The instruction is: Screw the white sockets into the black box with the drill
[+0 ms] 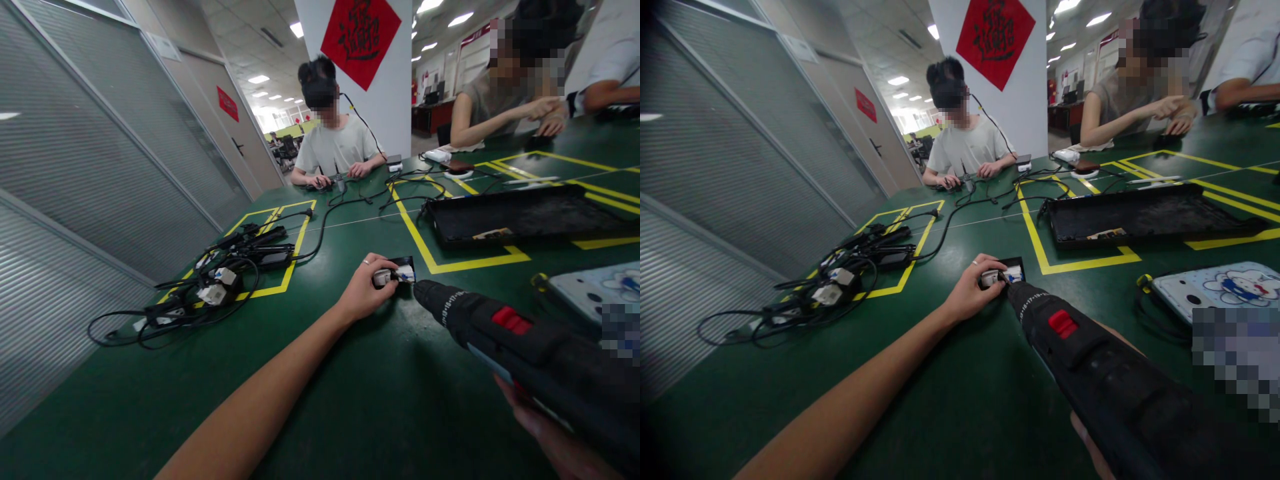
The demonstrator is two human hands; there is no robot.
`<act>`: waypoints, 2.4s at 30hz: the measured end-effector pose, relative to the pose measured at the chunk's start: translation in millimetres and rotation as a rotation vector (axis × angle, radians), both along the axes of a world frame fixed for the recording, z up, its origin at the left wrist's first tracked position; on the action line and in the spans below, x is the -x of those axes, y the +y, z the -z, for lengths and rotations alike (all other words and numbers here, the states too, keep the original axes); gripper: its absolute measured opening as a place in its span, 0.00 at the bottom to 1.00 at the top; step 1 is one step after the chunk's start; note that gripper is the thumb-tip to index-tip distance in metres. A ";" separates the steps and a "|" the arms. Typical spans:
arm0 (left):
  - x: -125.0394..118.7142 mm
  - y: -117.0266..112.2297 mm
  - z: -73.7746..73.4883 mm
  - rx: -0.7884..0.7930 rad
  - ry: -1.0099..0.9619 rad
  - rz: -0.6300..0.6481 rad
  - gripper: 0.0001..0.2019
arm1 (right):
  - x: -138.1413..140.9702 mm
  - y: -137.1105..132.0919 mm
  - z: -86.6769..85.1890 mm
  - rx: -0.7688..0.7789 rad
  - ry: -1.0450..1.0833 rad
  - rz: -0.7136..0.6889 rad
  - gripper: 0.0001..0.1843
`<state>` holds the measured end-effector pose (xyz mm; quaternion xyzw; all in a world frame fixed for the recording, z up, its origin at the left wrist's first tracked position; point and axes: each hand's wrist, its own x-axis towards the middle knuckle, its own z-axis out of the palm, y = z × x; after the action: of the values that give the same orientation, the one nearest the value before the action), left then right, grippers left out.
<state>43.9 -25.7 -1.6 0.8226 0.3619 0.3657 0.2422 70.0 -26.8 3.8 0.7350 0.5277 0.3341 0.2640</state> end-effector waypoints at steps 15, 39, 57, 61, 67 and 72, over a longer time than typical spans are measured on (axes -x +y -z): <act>-0.4 -0.8 -1.3 -0.007 0.008 -0.006 0.12 | 1.7 3.0 2.8 0.094 -0.157 0.023 0.28; -0.7 -0.2 -1.6 -0.006 0.003 -0.005 0.11 | 0.1 1.5 -0.3 0.088 -0.297 0.072 0.30; -0.7 -1.2 -1.0 -0.019 0.000 -0.009 0.11 | -3.9 -0.2 -4.2 0.120 0.043 -0.084 0.30; -0.5 -1.8 -1.9 -0.013 0.007 -0.012 0.11 | -3.5 -0.2 -3.7 0.143 -0.104 -0.069 0.31; -0.8 -1.4 -2.1 -0.004 0.013 -0.010 0.11 | 1.8 -1.0 -0.1 0.089 -0.209 0.054 0.28; -0.6 -0.8 -1.0 -0.006 0.007 -0.012 0.11 | 3.4 2.0 7.0 0.061 -0.329 0.099 0.28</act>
<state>44.5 -26.5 -0.6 0.8224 0.3666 0.3655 0.2361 66.6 -24.8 -3.2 0.6871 0.4503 0.4205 0.3850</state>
